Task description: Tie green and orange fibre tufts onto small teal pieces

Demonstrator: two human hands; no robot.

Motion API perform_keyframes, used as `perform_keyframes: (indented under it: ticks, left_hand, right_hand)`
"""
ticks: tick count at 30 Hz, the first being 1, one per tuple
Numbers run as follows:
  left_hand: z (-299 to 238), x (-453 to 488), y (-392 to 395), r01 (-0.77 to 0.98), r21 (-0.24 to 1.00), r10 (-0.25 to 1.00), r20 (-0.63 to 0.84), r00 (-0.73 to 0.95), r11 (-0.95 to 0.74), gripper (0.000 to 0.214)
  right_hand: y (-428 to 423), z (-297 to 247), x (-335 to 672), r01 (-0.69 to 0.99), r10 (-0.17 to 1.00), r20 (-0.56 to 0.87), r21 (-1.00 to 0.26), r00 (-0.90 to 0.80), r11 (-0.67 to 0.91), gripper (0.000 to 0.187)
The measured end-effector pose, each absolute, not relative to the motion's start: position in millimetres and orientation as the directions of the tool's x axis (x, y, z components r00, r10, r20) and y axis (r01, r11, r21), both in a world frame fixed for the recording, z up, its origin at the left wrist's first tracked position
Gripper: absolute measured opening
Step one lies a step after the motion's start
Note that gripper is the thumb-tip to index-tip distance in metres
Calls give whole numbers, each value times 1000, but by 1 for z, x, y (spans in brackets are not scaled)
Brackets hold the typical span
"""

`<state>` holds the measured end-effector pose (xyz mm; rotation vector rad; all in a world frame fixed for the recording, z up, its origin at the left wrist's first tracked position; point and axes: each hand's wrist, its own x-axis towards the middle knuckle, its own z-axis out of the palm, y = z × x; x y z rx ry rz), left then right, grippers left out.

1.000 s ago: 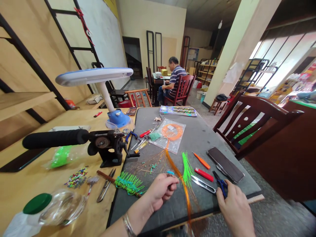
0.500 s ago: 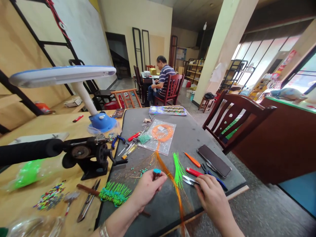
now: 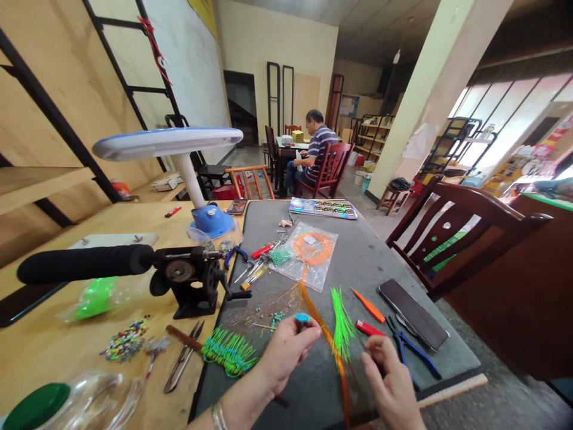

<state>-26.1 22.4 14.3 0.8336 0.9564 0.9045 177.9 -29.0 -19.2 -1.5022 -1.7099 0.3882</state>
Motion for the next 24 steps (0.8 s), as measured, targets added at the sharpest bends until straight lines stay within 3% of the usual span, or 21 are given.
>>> perform_keyframes:
  ticks: [2,8,15,24]
  left_hand:
    - [14,-27,22,-260,893,911,-290,293,368,25]
    - [15,-29,20,-222,925,924,-236,301,308,20]
    - [13,-27,21,-136,959,931,-200,305,250,13]
    - [14,-28,19,-53,983,943,-155,293,178,12]
  right_hand:
    - [-28,-18,158,638,954,298,-736,9,224,18]
    - [-21,-18,132,661,956,285,-705,-68,257,23]
    - [-17,-16,125,595,966,218,-762,-138,257,23]
    - [-15,-14,124,424,986,138,-890,-98,167,30]
